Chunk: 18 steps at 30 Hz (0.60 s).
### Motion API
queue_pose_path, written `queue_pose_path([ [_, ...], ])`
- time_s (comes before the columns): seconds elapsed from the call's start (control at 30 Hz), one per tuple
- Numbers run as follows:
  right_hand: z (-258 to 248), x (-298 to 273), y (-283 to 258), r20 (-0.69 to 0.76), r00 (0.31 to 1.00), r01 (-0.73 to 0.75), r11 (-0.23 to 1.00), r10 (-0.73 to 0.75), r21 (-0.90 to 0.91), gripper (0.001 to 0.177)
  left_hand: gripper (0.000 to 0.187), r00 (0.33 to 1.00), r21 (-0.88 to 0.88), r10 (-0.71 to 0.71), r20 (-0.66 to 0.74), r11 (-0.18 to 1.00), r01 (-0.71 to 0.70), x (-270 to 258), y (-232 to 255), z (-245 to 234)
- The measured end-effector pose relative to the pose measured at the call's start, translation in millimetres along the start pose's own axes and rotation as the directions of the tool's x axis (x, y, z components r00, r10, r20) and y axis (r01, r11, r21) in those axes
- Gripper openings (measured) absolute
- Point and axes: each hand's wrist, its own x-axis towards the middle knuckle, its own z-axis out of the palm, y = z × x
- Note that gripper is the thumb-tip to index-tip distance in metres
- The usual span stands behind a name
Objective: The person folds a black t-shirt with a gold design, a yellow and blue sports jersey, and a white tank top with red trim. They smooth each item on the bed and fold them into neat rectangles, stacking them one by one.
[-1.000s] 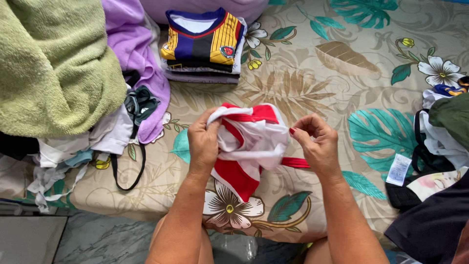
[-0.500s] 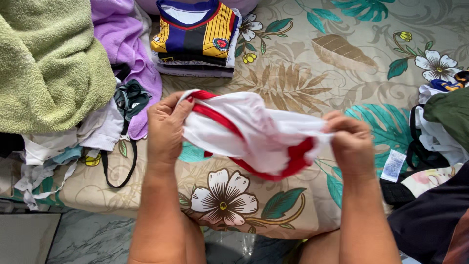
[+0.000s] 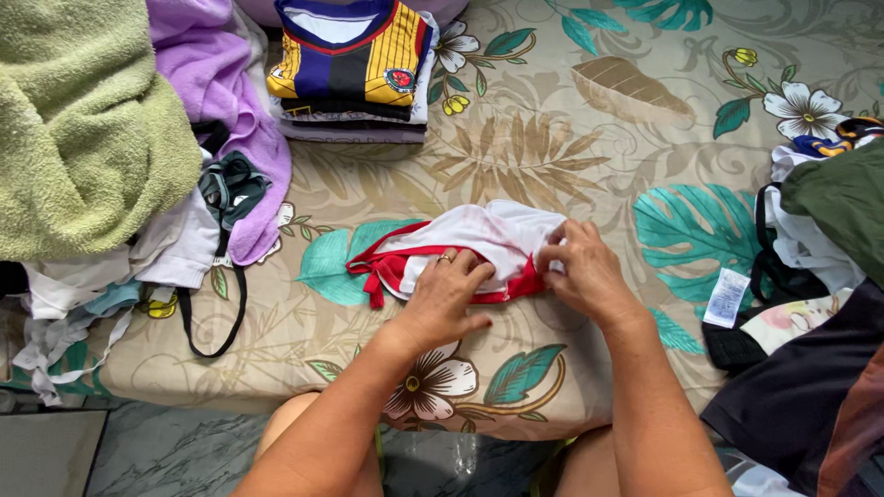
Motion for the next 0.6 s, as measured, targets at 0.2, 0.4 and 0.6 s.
queue_pose_path([
  [0.2, -26.1, -1.2, -12.7, -0.107, 0.961, 0.276, 0.929, -0.257, 0.246, 0.021, 0.007, 0.985, 0.09, -0.04, -0.169, 0.994, 0.056, 9.5, -8.2, 19.7],
  [0.4, 12.7, 7.2, -19.7, -0.221, 0.944, 0.237, 0.97, -0.244, -0.06, 0.005, 0.008, 0.976, -0.344, -0.19, -0.106, 0.928, 0.143, 15.9, 2.0, 1.4],
  [0.6, -2.2, -2.9, -3.6, 0.103, 0.984, -0.131, 0.195, 0.148, 0.972, 0.013, 0.032, 0.961, -0.032, -0.044, -0.273, 0.999, 0.037, 17.4, 6.4, -4.0],
])
